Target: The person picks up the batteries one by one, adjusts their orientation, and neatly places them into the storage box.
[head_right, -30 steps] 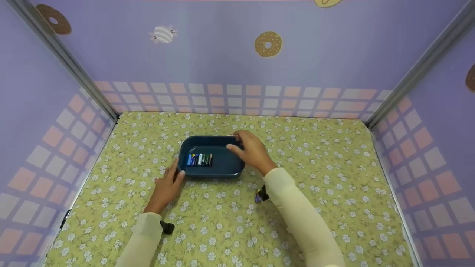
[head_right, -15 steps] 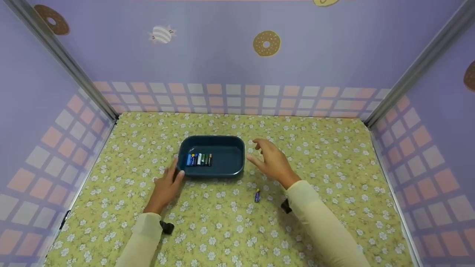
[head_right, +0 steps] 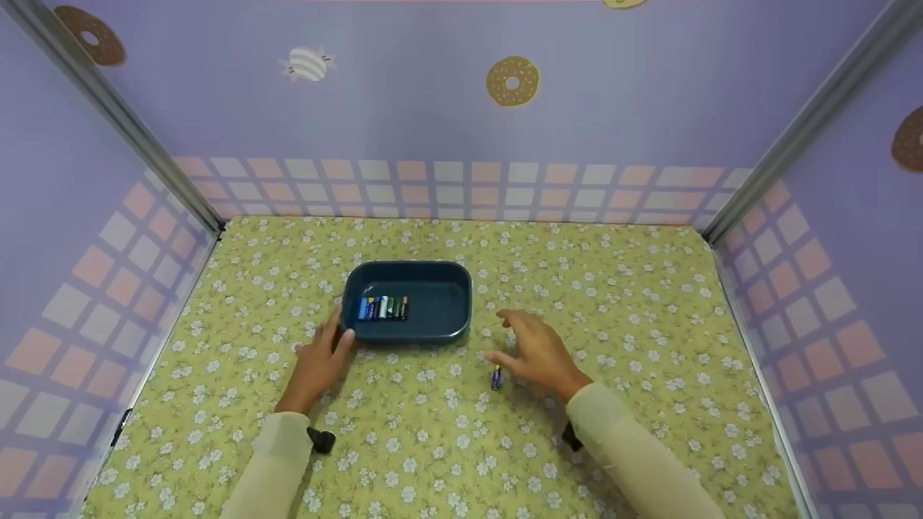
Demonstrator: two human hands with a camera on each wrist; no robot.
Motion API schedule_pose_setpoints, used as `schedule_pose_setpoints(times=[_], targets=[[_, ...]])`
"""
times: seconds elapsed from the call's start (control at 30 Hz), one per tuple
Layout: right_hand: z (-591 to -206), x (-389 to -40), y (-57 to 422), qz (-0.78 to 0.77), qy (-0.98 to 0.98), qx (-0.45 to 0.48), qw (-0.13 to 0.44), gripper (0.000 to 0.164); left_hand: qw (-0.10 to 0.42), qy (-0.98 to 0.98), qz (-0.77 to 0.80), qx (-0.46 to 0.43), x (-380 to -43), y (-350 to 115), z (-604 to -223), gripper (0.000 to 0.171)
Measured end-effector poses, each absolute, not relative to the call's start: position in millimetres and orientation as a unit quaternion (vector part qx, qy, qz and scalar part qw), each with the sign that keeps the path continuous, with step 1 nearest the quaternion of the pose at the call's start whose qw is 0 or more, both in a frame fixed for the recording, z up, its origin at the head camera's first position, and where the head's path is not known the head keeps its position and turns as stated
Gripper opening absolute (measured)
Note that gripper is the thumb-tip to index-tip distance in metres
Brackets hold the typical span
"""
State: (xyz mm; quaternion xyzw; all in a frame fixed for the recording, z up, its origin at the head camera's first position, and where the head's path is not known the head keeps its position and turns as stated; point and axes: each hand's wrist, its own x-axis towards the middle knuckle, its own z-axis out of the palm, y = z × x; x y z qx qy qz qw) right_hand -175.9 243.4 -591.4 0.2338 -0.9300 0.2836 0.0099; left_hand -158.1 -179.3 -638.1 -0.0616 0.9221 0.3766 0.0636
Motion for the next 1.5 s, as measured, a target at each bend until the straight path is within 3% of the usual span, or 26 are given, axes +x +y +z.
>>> schedule_pose_setpoints(times=[0.63,1.5], targets=[[-632,-150,246,0.230,-0.938,0.258,-0.009,0.079,0.061,0.921,0.381,-0.054,-157,-181,-636,0.073],[-643,-147,248,0.226,-0.935,0.274,0.000,0.051,0.054,0.923,0.377,-0.046,-156,-180,-634,0.074]])
